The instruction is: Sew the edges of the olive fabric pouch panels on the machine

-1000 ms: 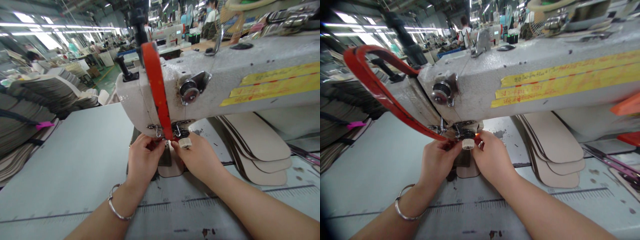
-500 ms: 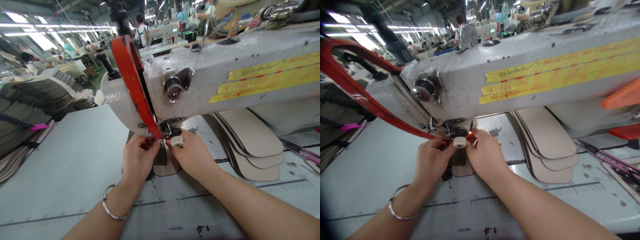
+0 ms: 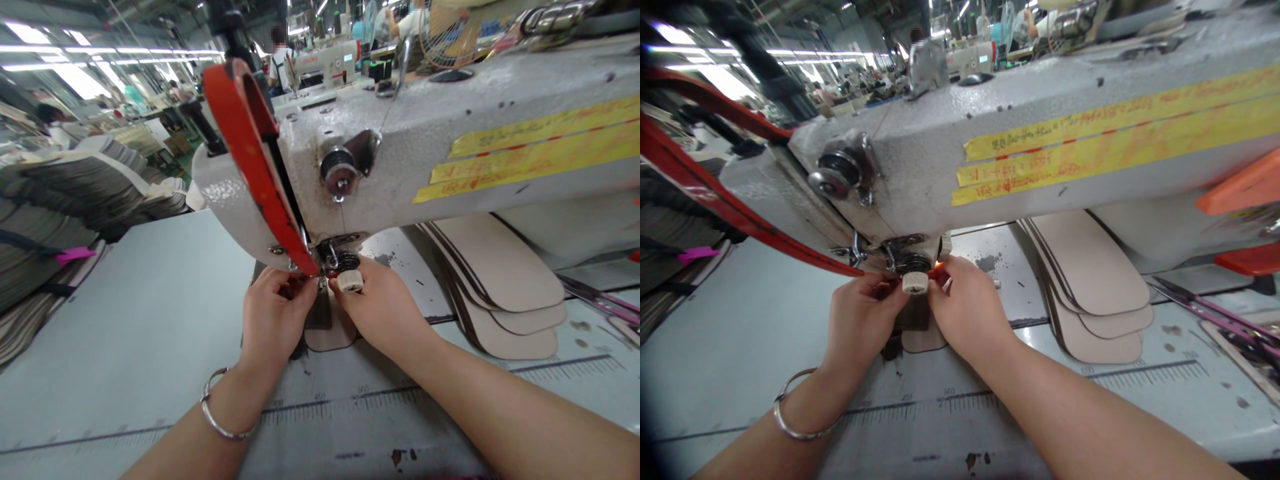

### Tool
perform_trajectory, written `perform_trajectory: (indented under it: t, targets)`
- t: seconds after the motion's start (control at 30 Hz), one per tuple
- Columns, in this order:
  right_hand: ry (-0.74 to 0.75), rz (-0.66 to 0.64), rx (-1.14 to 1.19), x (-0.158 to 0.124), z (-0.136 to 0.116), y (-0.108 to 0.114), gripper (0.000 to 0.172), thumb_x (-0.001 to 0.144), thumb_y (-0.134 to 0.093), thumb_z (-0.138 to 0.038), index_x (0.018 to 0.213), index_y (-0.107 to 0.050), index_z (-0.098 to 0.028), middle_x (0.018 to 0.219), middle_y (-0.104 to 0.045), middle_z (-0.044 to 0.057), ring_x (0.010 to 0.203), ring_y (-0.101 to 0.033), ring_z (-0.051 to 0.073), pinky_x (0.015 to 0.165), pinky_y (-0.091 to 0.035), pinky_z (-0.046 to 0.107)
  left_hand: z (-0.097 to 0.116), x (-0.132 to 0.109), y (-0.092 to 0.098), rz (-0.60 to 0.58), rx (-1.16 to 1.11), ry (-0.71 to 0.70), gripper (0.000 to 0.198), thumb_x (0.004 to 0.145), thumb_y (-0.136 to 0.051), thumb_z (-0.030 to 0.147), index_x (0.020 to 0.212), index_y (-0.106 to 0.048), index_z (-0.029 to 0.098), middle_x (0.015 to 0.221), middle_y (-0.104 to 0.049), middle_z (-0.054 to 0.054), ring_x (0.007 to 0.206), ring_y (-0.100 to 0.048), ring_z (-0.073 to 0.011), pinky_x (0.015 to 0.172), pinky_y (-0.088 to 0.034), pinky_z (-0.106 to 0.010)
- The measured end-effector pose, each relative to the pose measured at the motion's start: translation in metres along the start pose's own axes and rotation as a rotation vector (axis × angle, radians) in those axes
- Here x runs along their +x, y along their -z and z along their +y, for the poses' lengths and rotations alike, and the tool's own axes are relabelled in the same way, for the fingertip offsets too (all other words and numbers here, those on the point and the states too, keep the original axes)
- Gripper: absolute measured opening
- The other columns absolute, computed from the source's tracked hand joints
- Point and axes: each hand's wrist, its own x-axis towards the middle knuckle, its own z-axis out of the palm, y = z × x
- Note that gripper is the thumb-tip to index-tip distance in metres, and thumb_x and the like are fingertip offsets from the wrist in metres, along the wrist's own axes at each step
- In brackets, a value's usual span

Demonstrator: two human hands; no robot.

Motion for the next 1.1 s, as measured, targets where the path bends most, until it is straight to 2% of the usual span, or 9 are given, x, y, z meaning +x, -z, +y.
perform_trajectory:
  t: [0.43,0.63,1.1]
  targets:
    - [-0.034,-0.013,0.021,0.0045,-0.0024,-0.0008,0.004,0.082,-0.059,-0.022,0.080,-0.061,-0.019,0.077,-0.066,0.000,0.072,-0.059,0.016,0.060,-0.036,0.026,0.0017,-0.0002,0.0015,-0.008,0.011,-0.018,0.017,0.079,-0.066,0.033,0.078,-0.072,0.018,0.072,-0.069,-0.002,0.063,-0.061,-0.0158,0.055,-0.042,-0.023]
    - [-0.048,-0.028,0.034,0.0094,-0.0027,-0.0036,0.009,0.081,-0.060,-0.024,0.085,-0.064,-0.018,0.083,-0.068,0.003,0.076,-0.061,0.018,0.063,-0.038,0.027,0.0020,0.0004,0.0013,-0.013,0.018,-0.005,0.016,0.078,-0.065,0.031,0.073,-0.071,0.017,0.071,-0.069,-0.002,0.061,-0.061,-0.0150,0.056,-0.042,-0.023]
    - [-0.066,-0.048,0.093,0.0095,-0.0019,-0.0063,0.008,0.078,-0.059,-0.025,0.078,-0.061,-0.017,0.075,-0.067,0.002,0.071,-0.060,0.016,0.062,-0.038,0.026,0.0026,-0.0001,0.0018,-0.012,0.022,-0.022,0.018,0.080,-0.065,0.032,0.071,-0.070,0.017,0.069,-0.066,-0.001,0.061,-0.059,-0.0141,0.056,-0.042,-0.023]
